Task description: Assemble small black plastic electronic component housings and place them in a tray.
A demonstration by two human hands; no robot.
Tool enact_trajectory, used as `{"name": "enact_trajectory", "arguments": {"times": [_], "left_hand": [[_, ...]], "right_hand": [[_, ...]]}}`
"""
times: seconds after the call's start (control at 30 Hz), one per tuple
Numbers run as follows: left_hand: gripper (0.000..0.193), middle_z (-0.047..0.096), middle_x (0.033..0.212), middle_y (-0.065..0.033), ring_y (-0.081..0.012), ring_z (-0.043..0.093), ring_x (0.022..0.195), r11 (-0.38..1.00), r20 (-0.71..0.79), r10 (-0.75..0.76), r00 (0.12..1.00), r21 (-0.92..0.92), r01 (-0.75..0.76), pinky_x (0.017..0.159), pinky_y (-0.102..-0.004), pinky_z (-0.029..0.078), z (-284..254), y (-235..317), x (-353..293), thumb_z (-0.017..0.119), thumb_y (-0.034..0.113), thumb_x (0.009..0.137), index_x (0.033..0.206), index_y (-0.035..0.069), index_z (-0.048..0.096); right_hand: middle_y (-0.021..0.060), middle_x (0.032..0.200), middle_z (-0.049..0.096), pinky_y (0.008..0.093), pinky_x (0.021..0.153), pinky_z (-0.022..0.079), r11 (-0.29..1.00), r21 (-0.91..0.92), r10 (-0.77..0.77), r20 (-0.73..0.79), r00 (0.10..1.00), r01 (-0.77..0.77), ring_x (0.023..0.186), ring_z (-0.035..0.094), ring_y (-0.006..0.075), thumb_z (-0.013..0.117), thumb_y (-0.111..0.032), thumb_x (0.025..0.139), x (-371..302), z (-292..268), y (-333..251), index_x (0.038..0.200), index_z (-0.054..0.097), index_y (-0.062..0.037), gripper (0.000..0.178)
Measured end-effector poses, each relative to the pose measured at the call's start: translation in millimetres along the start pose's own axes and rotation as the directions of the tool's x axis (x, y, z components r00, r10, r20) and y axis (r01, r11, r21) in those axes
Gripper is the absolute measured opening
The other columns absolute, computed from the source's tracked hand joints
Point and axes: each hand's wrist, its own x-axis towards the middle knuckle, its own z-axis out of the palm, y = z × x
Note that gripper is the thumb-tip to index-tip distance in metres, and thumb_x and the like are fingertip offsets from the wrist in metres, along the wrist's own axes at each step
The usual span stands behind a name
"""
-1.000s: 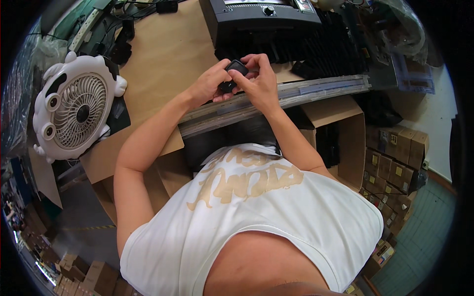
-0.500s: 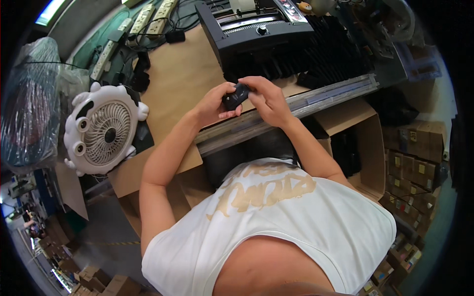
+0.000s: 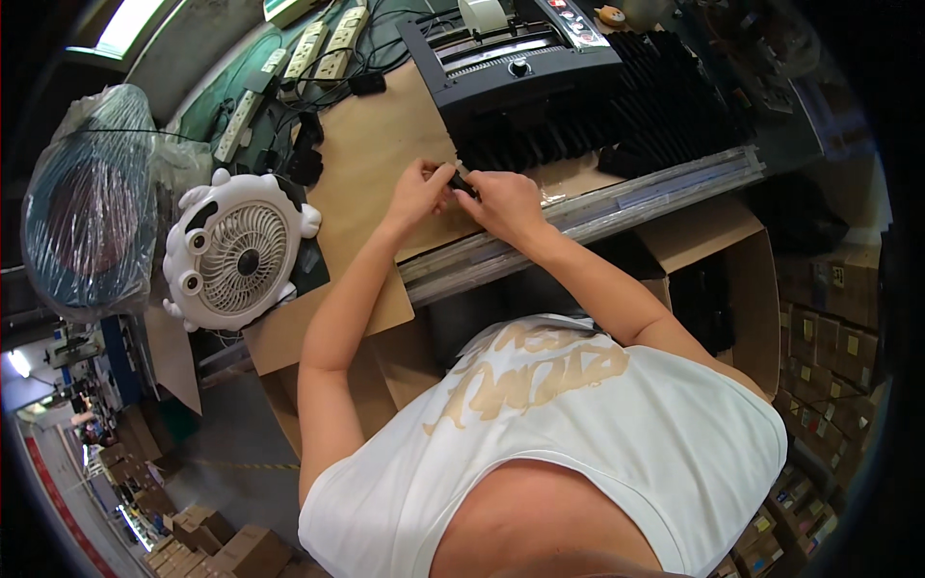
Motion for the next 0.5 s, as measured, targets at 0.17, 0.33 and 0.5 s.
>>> {"name": "enact_trajectory", "arguments": {"times": [0.17,0.33,0.5], "left_hand": [[0.047,0.063,0.069,-0.0085,-0.0120,0.058,0.054,0.984,-0.030,-0.084,0.996,0.153,0.087,0.048,-0.0252,0.045,3.7,5.7,20.2,0.057,0.042,0.095,0.106,-0.004,0.053],[0.047,0.065,0.072,-0.0127,-0.0202,0.061,0.057,0.978,-0.117,-0.056,0.992,0.195,0.078,0.052,-0.0333,0.049,10.9,10.1,20.1,0.057,0.042,0.094,0.104,-0.004,0.053],[0.045,0.066,0.077,-0.0183,-0.0380,0.064,0.074,0.713,-0.333,0.502,0.798,0.681,-0.165,0.069,-0.0462,0.050,-55.0,4.1,74.0,0.052,0.043,0.094,0.113,0.002,0.051]], "right_hand": [[0.0107,0.071,0.065,0.0385,0.057,0.050,0.965,0.252,0.098,-0.083,0.992,-0.074,0.065,0.064,0.0297,0.067,-0.022,0.085,-8.6,-10.7,-3.7,0.087,0.066,-0.0069,0.015],[0.0114,0.069,0.066,0.0361,0.057,0.049,0.903,0.418,0.153,-0.109,0.982,-0.094,0.063,0.065,0.0281,0.065,-0.017,0.086,-11.1,-16.6,3.7,0.088,0.066,-0.0056,0.011],[0.0106,0.069,0.066,0.0336,0.056,0.049,0.880,0.469,0.138,-0.095,0.986,-0.078,0.062,0.065,0.0251,0.065,-0.013,0.085,-5.7,-13.9,7.7,0.089,0.067,-0.0051,0.009]]}}
